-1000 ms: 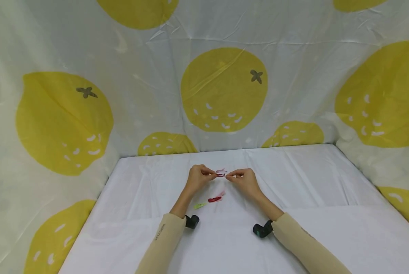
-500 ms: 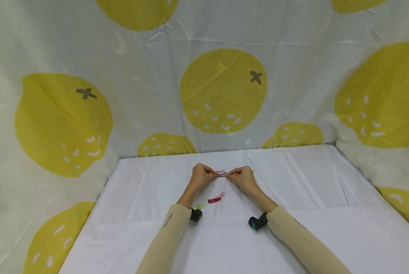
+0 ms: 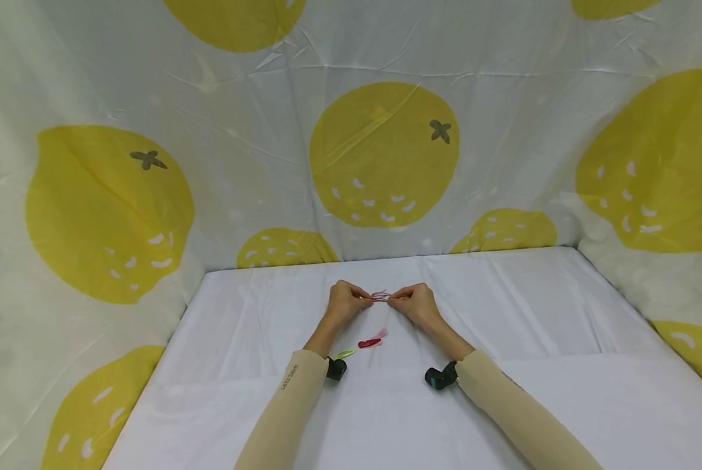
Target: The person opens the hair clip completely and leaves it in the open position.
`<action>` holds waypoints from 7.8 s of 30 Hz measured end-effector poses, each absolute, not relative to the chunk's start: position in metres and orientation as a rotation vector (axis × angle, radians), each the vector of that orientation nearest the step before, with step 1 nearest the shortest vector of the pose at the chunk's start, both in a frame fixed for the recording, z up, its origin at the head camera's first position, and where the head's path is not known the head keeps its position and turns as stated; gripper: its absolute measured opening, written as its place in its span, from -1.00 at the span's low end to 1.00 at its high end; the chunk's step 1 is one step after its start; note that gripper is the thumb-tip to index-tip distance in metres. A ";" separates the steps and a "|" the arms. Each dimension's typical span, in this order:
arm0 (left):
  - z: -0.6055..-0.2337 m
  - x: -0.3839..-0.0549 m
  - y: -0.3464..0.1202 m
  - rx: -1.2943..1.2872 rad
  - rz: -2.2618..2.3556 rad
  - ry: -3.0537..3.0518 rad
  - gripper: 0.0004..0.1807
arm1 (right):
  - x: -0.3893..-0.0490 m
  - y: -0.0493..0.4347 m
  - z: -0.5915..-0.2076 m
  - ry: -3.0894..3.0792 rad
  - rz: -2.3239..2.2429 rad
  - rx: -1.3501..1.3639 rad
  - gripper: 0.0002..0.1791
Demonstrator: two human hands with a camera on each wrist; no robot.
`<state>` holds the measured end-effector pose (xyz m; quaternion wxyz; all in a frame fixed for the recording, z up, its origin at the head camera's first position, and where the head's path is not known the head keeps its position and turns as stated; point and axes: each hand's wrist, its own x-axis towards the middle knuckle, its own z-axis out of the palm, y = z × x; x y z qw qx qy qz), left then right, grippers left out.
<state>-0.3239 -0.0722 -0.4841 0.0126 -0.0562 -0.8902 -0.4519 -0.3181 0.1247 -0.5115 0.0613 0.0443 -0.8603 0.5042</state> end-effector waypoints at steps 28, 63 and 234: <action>-0.462 -0.257 -0.099 -0.354 -1.489 -2.952 -0.89 | -0.262 0.138 -0.503 -2.755 1.711 0.491 -0.77; -0.475 -0.258 -0.092 -0.370 -1.444 -2.899 -0.95 | -0.259 0.137 -0.509 -2.640 1.816 0.470 -0.81; -0.468 -0.297 -0.071 -0.391 -1.449 -2.688 -0.96 | -0.280 0.130 -0.502 -2.522 1.644 0.137 -0.93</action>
